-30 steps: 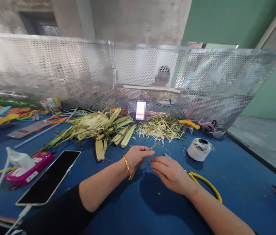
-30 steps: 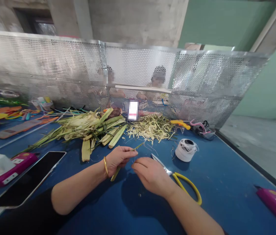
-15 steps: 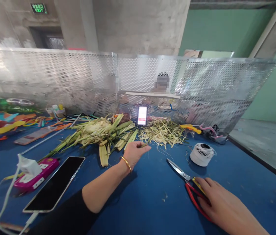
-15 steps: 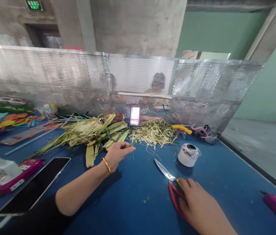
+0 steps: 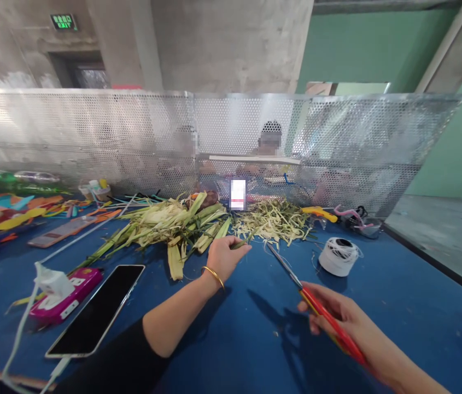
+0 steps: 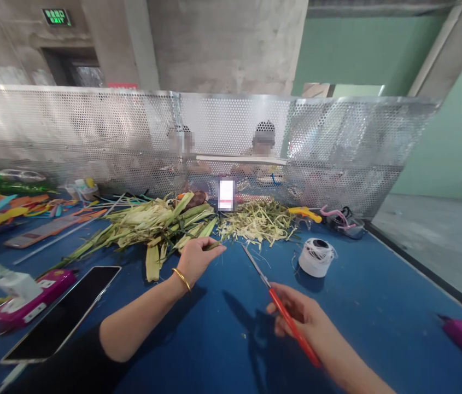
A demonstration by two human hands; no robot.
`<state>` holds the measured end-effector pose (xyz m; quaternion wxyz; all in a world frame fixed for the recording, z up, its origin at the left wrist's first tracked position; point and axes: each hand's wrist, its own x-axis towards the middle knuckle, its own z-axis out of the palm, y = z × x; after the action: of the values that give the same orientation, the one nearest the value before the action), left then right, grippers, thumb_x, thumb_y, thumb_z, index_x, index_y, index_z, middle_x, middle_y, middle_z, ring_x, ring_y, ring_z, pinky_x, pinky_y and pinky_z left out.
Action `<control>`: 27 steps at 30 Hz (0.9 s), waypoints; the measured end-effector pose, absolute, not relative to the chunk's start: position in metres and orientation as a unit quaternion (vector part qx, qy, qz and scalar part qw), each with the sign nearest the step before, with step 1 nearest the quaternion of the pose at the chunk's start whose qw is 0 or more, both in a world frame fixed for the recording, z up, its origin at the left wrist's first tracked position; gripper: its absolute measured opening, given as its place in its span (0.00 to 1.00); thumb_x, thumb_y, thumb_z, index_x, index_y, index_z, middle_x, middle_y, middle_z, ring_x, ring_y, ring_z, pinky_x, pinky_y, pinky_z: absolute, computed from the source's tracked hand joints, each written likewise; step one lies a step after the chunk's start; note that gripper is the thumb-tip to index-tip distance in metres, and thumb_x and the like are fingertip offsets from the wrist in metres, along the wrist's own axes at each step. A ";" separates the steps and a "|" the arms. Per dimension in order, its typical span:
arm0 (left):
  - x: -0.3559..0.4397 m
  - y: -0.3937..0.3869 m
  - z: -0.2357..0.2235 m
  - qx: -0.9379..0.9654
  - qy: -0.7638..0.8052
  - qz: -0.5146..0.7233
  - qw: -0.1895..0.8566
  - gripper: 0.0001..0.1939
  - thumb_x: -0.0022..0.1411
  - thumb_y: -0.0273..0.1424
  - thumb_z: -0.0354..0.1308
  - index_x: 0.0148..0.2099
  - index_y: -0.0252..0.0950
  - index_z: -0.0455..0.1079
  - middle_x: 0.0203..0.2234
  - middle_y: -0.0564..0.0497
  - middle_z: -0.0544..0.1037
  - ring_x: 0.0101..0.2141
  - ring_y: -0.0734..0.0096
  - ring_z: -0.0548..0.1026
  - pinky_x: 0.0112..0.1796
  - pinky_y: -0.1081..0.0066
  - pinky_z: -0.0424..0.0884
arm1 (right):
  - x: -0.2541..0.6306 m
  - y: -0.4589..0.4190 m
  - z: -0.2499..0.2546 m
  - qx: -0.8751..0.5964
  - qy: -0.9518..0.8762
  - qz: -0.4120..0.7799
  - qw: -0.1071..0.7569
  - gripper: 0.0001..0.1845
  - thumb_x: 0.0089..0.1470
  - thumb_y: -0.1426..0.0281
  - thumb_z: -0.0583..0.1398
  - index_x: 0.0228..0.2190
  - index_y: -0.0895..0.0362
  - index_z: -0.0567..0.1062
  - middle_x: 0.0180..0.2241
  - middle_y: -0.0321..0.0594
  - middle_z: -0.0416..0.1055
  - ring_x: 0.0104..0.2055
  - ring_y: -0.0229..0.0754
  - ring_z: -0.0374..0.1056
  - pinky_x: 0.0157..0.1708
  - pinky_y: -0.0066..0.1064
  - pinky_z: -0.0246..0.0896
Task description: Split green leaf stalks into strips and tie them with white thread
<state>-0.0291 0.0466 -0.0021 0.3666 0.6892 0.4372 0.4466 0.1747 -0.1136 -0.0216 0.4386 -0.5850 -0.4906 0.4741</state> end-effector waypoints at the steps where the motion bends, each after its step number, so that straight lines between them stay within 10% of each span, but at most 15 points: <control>1: -0.029 0.047 -0.002 0.690 0.438 0.448 0.363 0.13 0.46 0.40 0.61 0.24 0.33 0.72 0.19 0.55 0.71 0.24 0.75 0.65 0.27 0.75 0.60 | 0.165 -0.115 -0.017 -0.532 -0.446 0.542 0.473 0.27 0.42 0.65 0.65 0.47 0.53 0.71 0.37 0.40 0.72 0.29 0.39 0.67 0.34 0.34 0.63; 10: -0.031 0.048 -0.003 0.683 0.452 0.480 0.313 0.11 0.49 0.37 0.59 0.26 0.33 0.74 0.19 0.55 0.72 0.24 0.74 0.67 0.27 0.75 0.61 | 0.114 -0.105 -0.008 -0.265 -0.307 0.744 0.530 0.34 0.45 0.40 0.55 0.38 0.55 0.75 0.27 0.36 0.63 0.23 0.33 0.56 0.35 0.35 0.62; 27: -0.028 0.041 -0.004 0.699 0.450 0.470 0.296 0.08 0.49 0.33 0.56 0.24 0.34 0.71 0.16 0.57 0.67 0.22 0.76 0.63 0.26 0.76 0.57 | 0.095 -0.100 0.005 -0.275 -0.268 0.758 0.528 0.34 0.49 0.41 0.53 0.35 0.59 0.75 0.23 0.31 0.58 0.16 0.27 0.48 0.25 0.28 0.57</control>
<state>-0.0285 0.0415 -0.0038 0.2958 0.6994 0.4497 0.4703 0.0949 -0.0996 0.0046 0.5277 -0.2753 -0.2680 0.7576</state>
